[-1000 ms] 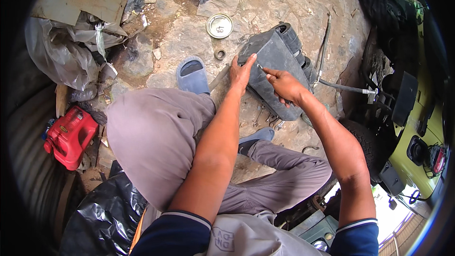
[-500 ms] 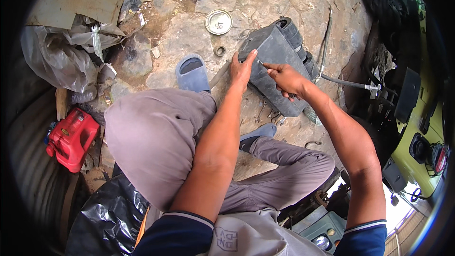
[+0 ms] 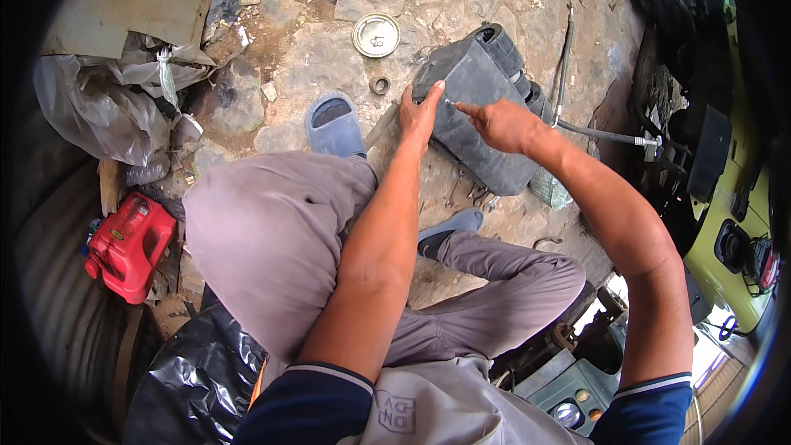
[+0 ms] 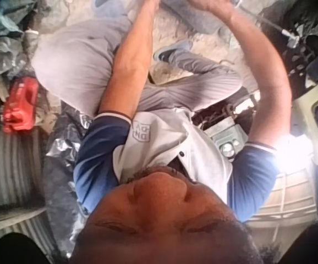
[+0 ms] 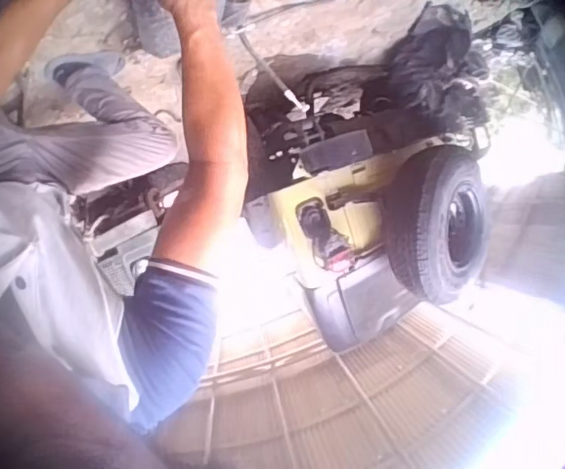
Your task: The person uses a wrench and a screwdriver to loosen and remove screws and fasteners from a black plastic vehicle component while sitting on the ground.
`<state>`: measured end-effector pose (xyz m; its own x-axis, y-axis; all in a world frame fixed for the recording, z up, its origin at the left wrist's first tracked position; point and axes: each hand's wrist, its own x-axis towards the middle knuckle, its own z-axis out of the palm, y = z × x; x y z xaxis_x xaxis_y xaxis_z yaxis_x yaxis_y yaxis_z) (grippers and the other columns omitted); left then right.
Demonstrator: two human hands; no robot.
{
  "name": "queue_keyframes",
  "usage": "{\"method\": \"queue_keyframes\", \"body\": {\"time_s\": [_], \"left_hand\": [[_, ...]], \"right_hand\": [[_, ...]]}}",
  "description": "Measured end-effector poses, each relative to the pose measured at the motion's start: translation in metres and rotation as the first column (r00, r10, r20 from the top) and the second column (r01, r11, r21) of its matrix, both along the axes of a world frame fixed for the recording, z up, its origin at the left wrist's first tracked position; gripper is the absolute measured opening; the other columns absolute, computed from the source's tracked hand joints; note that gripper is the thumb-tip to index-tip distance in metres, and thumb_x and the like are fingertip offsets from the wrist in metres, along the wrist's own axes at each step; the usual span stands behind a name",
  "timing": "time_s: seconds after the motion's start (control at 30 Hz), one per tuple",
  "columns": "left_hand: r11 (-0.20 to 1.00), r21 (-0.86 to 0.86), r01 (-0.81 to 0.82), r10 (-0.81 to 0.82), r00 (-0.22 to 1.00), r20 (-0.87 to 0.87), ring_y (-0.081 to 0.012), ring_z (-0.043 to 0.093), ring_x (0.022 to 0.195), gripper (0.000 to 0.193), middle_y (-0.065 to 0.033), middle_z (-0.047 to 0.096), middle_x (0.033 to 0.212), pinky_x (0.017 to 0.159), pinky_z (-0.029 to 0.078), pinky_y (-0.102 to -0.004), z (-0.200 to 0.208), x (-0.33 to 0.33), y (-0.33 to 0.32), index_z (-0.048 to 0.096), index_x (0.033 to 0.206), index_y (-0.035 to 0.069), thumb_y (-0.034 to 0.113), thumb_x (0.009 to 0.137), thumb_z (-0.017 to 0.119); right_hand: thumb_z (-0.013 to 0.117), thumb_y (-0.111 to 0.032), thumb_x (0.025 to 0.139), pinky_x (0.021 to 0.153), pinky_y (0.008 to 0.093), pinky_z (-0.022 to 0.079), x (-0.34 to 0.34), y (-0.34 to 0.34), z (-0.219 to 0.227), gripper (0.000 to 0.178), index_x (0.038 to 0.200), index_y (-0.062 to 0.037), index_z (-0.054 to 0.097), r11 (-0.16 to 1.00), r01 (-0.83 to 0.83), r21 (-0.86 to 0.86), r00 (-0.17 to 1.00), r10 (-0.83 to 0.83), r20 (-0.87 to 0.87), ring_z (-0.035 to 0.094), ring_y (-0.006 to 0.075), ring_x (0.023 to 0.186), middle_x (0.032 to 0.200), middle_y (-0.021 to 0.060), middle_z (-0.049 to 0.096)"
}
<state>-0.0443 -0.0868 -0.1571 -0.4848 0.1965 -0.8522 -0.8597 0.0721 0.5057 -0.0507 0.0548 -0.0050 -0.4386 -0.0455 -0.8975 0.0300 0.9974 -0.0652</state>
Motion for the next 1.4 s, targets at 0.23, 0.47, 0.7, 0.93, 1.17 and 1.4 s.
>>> {"method": "queue_keyframes", "body": {"time_s": [0.23, 0.47, 0.7, 0.93, 1.17, 1.4], "left_hand": [[1.000, 0.019, 0.002, -0.002, 1.000, 0.013, -0.0413, 0.042, 0.144, 0.115, -0.0313, 0.037, 0.158, 0.116, 0.038, -0.0465, -0.004, 0.003, 0.002, 0.029, 0.159, -0.005, 0.062, 0.079, 0.078], [0.996, 0.086, 0.019, -0.016, 0.999, -0.027, -0.0368, 0.045, 0.143, 0.115, -0.0292, 0.043, 0.155, 0.116, 0.037, -0.0437, -0.016, 0.002, -0.002, 0.031, 0.158, -0.006, 0.062, 0.078, 0.079], [0.974, 0.022, 0.224, -0.217, 0.959, -0.185, -0.0339, 0.057, 0.130, 0.119, -0.0290, 0.052, 0.146, 0.110, 0.044, -0.0399, -0.017, -0.006, 0.002, 0.033, 0.155, -0.008, 0.059, 0.073, 0.087], [0.959, 0.078, 0.273, -0.246, 0.936, -0.251, -0.0249, 0.061, 0.120, 0.083, -0.0150, 0.062, 0.137, 0.102, 0.048, -0.0364, -0.057, -0.013, 0.001, 0.056, 0.143, -0.001, 0.054, 0.085, 0.078], [0.921, 0.030, 0.389, -0.383, 0.916, -0.123, -0.0246, 0.067, 0.108, 0.083, -0.0133, 0.066, 0.128, 0.090, 0.055, -0.0399, -0.004, -0.004, 0.010, 0.059, 0.140, 0.000, 0.059, 0.084, 0.077], [0.871, -0.035, 0.491, -0.490, 0.858, -0.155, -0.0309, 0.066, 0.116, 0.093, -0.0159, 0.060, 0.139, 0.089, 0.056, -0.0467, 0.026, 0.002, 0.019, 0.046, 0.153, 0.013, 0.074, 0.085, 0.065]], "right_hand": [[0.048, -0.014, 0.098, 0.072, 0.0435, 0.061, -0.037, 0.015, 0.009, 0.064, 0.158, -0.0351, 0.042, 0.799, -0.600, 0.038, 0.800, 0.599, 0.040, 0.076, 0.0303, 0.087, 0.095, 0.0105, 0.077], [0.048, -0.019, 0.101, 0.071, 0.0454, 0.059, -0.017, 0.020, 0.002, 0.052, 0.152, -0.0320, 0.052, 0.862, -0.504, 0.055, 0.858, 0.507, -0.087, 0.075, 0.0311, 0.083, 0.091, 0.0120, 0.077], [0.054, -0.038, 0.104, 0.075, 0.0580, 0.052, 0.091, 0.029, 0.028, 0.037, 0.130, -0.0139, 0.063, 0.890, 0.410, -0.201, 0.734, -0.452, -0.507, 0.070, 0.0471, 0.085, 0.090, 0.0225, 0.074], [0.069, -0.037, 0.098, 0.060, 0.0414, 0.054, 0.307, 0.062, -0.022, 0.042, 0.115, 0.0008, 0.061, -0.117, 0.898, -0.425, -0.263, -0.915, -0.304, 0.069, 0.0241, 0.067, 0.079, 0.0134, 0.067], [0.064, -0.039, 0.102, 0.058, 0.0363, 0.057, 0.369, 0.066, -0.110, 0.058, 0.147, -0.0065, 0.048, -0.616, 0.508, -0.602, -0.773, -0.635, -0.002, 0.070, 0.0240, 0.085, 0.118, 0.0158, 0.066], [0.057, -0.040, 0.105, 0.068, 0.0430, 0.059, 0.348, 0.086, -0.134, 0.056, 0.155, -0.0194, 0.045, -0.599, 0.480, -0.641, -0.775, -0.632, 0.010, 0.068, 0.0235, 0.093, 0.127, 0.0093, 0.065]]}}
